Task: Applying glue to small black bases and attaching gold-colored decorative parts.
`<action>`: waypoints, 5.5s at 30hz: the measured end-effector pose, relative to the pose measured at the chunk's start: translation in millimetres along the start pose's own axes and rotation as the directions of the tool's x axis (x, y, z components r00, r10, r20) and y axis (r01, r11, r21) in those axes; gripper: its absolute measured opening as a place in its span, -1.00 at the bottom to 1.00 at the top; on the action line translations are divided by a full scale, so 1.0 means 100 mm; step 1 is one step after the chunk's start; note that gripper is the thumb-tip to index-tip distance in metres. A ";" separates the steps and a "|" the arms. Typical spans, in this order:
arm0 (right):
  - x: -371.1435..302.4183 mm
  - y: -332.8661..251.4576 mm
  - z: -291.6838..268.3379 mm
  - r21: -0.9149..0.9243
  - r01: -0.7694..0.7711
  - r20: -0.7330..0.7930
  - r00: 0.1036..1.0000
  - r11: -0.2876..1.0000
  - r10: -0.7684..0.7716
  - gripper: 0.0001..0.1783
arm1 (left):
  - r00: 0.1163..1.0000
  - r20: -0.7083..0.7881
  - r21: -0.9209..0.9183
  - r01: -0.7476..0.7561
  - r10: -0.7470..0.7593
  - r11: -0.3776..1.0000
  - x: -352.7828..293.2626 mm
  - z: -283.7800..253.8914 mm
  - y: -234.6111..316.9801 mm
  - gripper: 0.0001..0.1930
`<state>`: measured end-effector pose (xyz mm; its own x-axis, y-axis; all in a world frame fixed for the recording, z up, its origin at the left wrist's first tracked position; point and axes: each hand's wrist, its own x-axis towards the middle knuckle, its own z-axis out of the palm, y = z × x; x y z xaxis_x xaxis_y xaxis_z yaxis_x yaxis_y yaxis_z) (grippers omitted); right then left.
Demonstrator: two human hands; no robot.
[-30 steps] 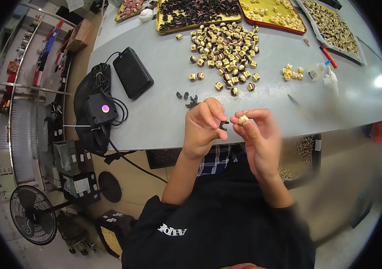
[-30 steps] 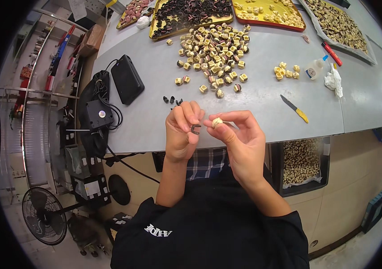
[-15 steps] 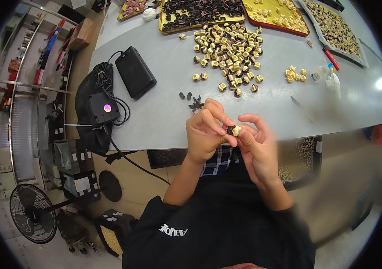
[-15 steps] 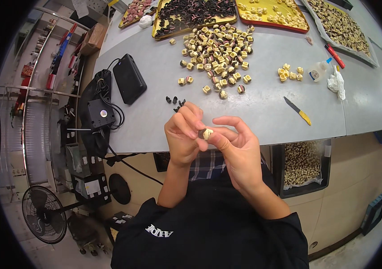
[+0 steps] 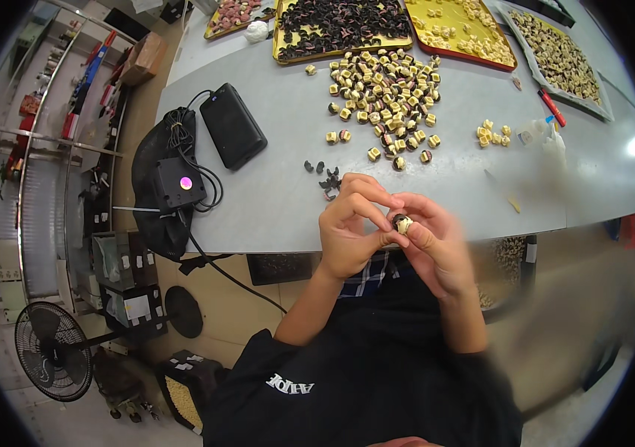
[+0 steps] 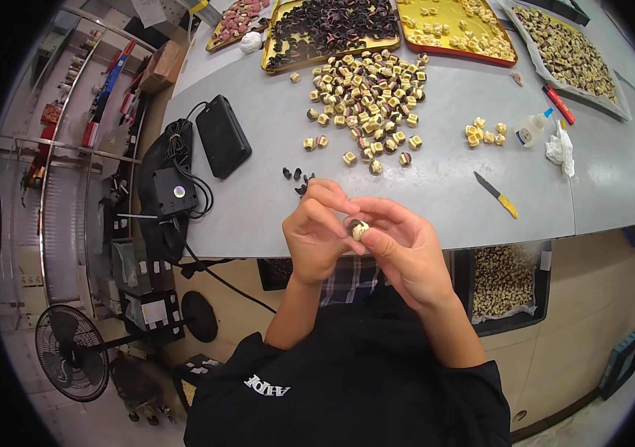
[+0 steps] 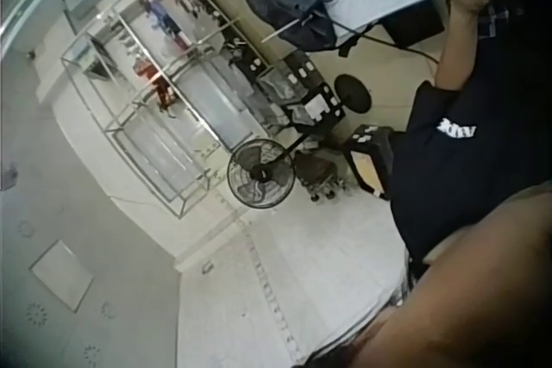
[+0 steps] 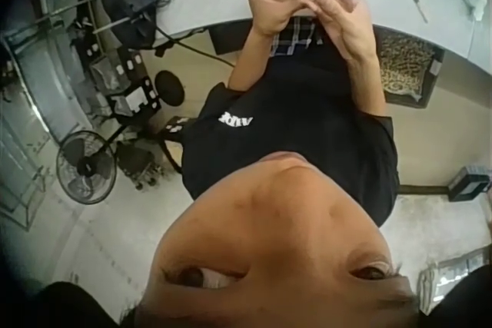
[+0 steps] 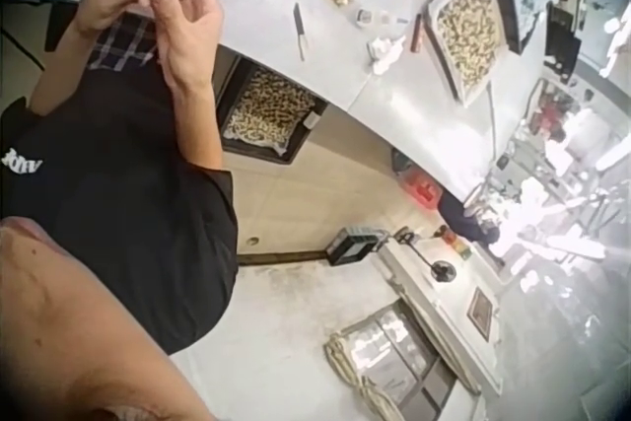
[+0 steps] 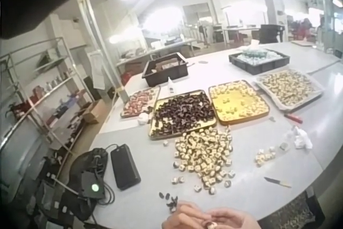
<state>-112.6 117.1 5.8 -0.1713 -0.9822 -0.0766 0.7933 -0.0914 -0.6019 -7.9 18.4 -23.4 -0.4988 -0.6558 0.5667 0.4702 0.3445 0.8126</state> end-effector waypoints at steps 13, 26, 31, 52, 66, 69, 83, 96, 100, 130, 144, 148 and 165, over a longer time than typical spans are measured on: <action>-0.01 -0.01 -0.10 -0.124 0.099 -0.077 0.991 0.987 -0.109 -0.63 | 0.991 -0.105 -0.041 0.083 -0.087 0.996 -0.02 0.03 0.00 -0.72; 0.14 -0.13 -0.08 -0.684 0.232 -0.043 0.934 0.692 -0.355 -0.64 | 0.985 -0.134 -0.105 0.097 -0.110 0.990 -0.01 0.00 0.04 -0.73; 0.45 -0.18 -0.12 -0.924 0.291 0.097 0.806 0.248 -0.583 -0.60 | 0.949 -0.266 -0.128 0.140 -0.170 0.982 -0.03 0.07 0.17 -0.83; 0.13 -0.31 -0.43 -0.874 0.302 -0.158 0.566 0.382 -0.809 -0.85 | 0.968 -0.237 0.882 0.249 -0.081 0.400 -0.02 -0.34 0.39 -0.81; 0.08 -0.77 -0.54 -0.987 0.015 0.162 0.142 -0.161 -0.976 -0.73 | 0.978 -0.044 0.825 0.149 -0.202 0.544 -0.01 -0.50 0.39 -0.86; 0.16 -0.87 -0.80 -0.996 -0.053 0.052 0.260 -0.068 -0.964 -0.63 | 0.990 -0.103 0.833 0.139 -0.097 0.536 0.01 -0.46 0.41 -0.89; 0.35 -1.29 -1.24 -0.984 -0.168 -0.142 0.558 0.056 -0.817 -0.58 | 0.798 -0.380 -0.361 0.338 -0.468 0.869 0.10 -0.23 0.22 -0.83; 0.33 -0.87 -0.40 -0.722 0.447 -0.114 0.675 0.527 -0.729 -0.61 | 0.818 -0.211 -0.412 0.422 -0.535 0.807 0.04 -0.16 0.19 -0.79; 0.41 -0.50 -0.19 -0.502 0.503 -0.217 0.714 0.703 -0.666 -0.64 | 0.850 -0.179 -0.324 0.424 -0.495 0.846 0.00 -0.11 0.16 -0.77; 0.36 -0.05 -0.18 -0.442 0.512 -0.108 0.785 0.736 -0.610 -0.57 | 0.968 -0.044 -0.006 0.246 -0.246 0.969 0.01 -0.08 0.04 -0.73; 0.35 -0.07 -0.17 -0.485 0.490 -0.118 0.784 0.724 -0.610 -0.56 | 0.968 -0.043 -0.018 0.247 -0.248 0.969 0.02 -0.08 0.03 -0.74; 0.34 -0.08 -0.19 -0.452 0.513 -0.100 0.784 0.730 -0.613 -0.58 | 0.967 -0.042 -0.031 0.252 -0.253 0.967 0.02 -0.08 0.03 -0.74; 0.35 -0.07 -0.15 -0.504 0.505 -0.115 0.765 0.701 -0.634 -0.56 | 0.967 -0.032 -0.023 0.252 -0.253 0.967 0.03 -0.08 0.02 -0.75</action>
<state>-133.2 85.8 -4.8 -0.7007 -0.6748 0.2316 0.1748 -0.4771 -0.8613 -2.3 12.0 -21.1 -0.5778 -0.7427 0.3384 0.3456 0.1530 0.9258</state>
